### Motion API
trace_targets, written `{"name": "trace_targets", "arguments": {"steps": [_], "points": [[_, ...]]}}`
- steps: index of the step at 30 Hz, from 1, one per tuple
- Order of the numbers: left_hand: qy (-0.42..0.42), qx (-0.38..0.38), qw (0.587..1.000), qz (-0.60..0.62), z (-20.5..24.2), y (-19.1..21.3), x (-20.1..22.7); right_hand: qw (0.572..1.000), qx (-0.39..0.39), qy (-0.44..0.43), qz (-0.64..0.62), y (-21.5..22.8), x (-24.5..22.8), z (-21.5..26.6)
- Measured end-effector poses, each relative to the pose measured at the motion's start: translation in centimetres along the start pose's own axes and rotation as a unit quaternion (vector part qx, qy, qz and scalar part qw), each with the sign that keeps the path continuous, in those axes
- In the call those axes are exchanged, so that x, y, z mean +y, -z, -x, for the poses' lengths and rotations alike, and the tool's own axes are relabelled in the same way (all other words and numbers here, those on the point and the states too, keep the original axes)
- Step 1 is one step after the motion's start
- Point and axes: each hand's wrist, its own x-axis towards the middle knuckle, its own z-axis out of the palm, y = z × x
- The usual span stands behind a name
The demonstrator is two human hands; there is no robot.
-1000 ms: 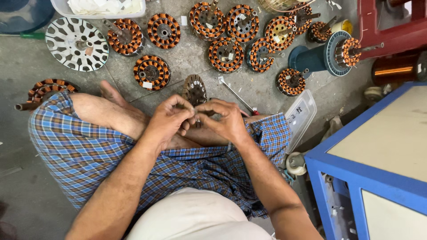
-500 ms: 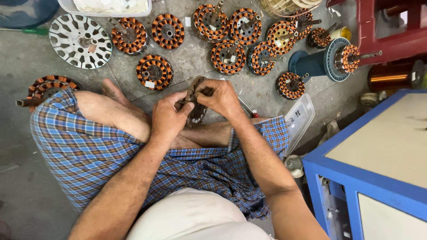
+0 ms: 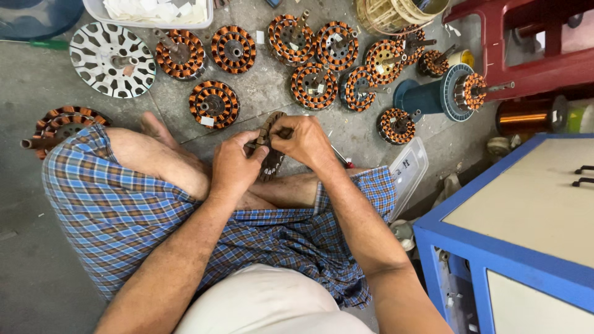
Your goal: The person sits on the floor and assembles motor stators by inserting small white insulating pieces into the slots of copper-wound stator cores. They repeatedly pick up insulators from a nearby container and press them into place on the stator held in their hands.
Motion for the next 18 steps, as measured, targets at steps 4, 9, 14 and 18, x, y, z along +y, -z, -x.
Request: {"name": "trace_targets", "arguments": {"steps": [4,9,14,18], "points": [[-0.059,0.025,0.998,-0.002,0.1,-0.1,-0.1,0.999,0.028,0.018,-0.002,-0.2,0.3,-0.2],[-0.030,0.008,1.000,-0.004,0.0,0.0,0.2,0.998,0.018,-0.044,-0.050,-0.4,0.3,-0.7],[-0.031,0.012,0.999,-0.006,0.0,0.1,0.4,0.978,-0.018,-0.114,-0.174,-0.3,0.1,-1.3],[-0.013,-0.005,1.000,-0.007,-0.2,-0.1,0.0,0.967,-0.034,-0.127,-0.216,-0.4,0.4,-1.4]]}}
